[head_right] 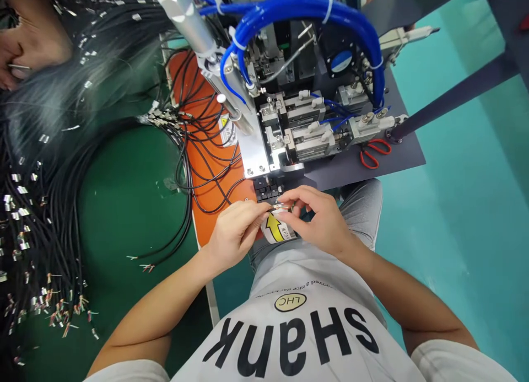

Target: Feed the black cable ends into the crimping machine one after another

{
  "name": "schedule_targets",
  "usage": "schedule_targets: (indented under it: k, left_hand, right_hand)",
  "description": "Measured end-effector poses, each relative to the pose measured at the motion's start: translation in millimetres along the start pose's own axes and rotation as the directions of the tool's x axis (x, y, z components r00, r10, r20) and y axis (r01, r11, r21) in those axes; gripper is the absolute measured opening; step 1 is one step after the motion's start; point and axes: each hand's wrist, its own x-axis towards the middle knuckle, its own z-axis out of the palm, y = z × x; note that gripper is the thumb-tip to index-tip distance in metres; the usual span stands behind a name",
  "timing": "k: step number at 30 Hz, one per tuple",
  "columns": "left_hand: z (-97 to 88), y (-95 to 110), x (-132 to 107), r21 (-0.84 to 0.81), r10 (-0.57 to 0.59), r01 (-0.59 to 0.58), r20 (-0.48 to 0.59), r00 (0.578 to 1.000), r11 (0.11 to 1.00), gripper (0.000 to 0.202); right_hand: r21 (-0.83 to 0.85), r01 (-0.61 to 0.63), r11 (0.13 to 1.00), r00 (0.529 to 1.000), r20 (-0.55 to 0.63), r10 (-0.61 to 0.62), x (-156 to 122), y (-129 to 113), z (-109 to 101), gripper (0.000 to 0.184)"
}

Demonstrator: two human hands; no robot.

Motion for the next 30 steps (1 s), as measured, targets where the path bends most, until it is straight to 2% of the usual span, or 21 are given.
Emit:
schedule_targets:
  k: [2, 5, 6, 8, 10, 12, 15, 18, 22, 26, 28, 30]
  left_hand:
    - [-0.5, 4, 2, 0.041, -0.013, 0.011, 0.032, 0.999, 0.999, 0.015]
    - [-0.4, 10, 6, -0.029, -0.076, 0.08, 0.115, 0.991, 0.996, 0.013]
    - [0.2, 10, 8, -0.076, -0.091, 0.102, 0.137, 0.986, 0.992, 0.012]
    - [2.3, 10, 10, -0.14, -0.099, 0.12, 0.148, 0.984, 0.983, 0.012]
    - [4.5, 8, 10, -0.165, -0.103, 0.122, 0.12, 0.987, 0.979, 0.013]
    - [5.8, 5, 10, -0.194, -0.12, 0.134, 0.081, 0.989, 0.972, 0.012]
    - [5.2, 4, 9, -0.263, -0.16, 0.165, 0.04, 0.986, 0.951, 0.013]
    - [3.9, 4, 7, -0.284, -0.186, 0.185, 0.024, 0.982, 0.941, 0.015]
    - [4.3, 4, 7, -0.284, -0.178, 0.171, -0.001, 0.984, 0.943, 0.016]
    - [5.0, 5, 6, -0.364, -0.209, 0.19, -0.014, 0.978, 0.912, 0.014]
    - [5.1, 5, 6, -0.405, -0.244, 0.219, -0.011, 0.97, 0.888, 0.013]
    - [4.8, 5, 5, -0.427, -0.273, 0.247, 0.0, 0.962, 0.87, 0.013]
  right_hand:
    - [-0.041, 0.066, 0.997, 0.998, 0.008, -0.066, 1, -5, 3, 0.005]
    - [-0.072, 0.077, 0.994, 0.996, 0.041, -0.074, 1, -8, 6, 0.009]
    - [-0.059, 0.041, 0.997, 0.998, 0.048, -0.038, 1, -8, 7, 0.009]
    - [0.06, -0.108, 0.992, 0.991, 0.086, 0.103, 1, -4, 8, 0.009]
    - [0.251, -0.28, 0.926, 0.956, 0.158, 0.246, 1, 1, 9, 0.014]
    - [0.395, -0.353, 0.848, 0.935, 0.179, 0.307, 2, 5, 8, 0.019]
    - [0.451, -0.297, 0.842, 0.954, 0.112, 0.277, 1, 7, 6, 0.019]
    - [0.458, -0.262, 0.85, 0.965, 0.128, 0.228, 2, 8, 2, 0.016]
    - [0.483, -0.307, 0.82, 0.951, 0.194, 0.242, 9, 13, 1, 0.018]
    - [0.545, -0.388, 0.743, 0.92, 0.278, 0.276, 9, 21, 12, 0.018]
    - [0.587, -0.411, 0.698, 0.911, 0.283, 0.3, 6, 23, 20, 0.019]
    - [0.601, -0.406, 0.689, 0.914, 0.265, 0.307, 4, 23, 23, 0.019]
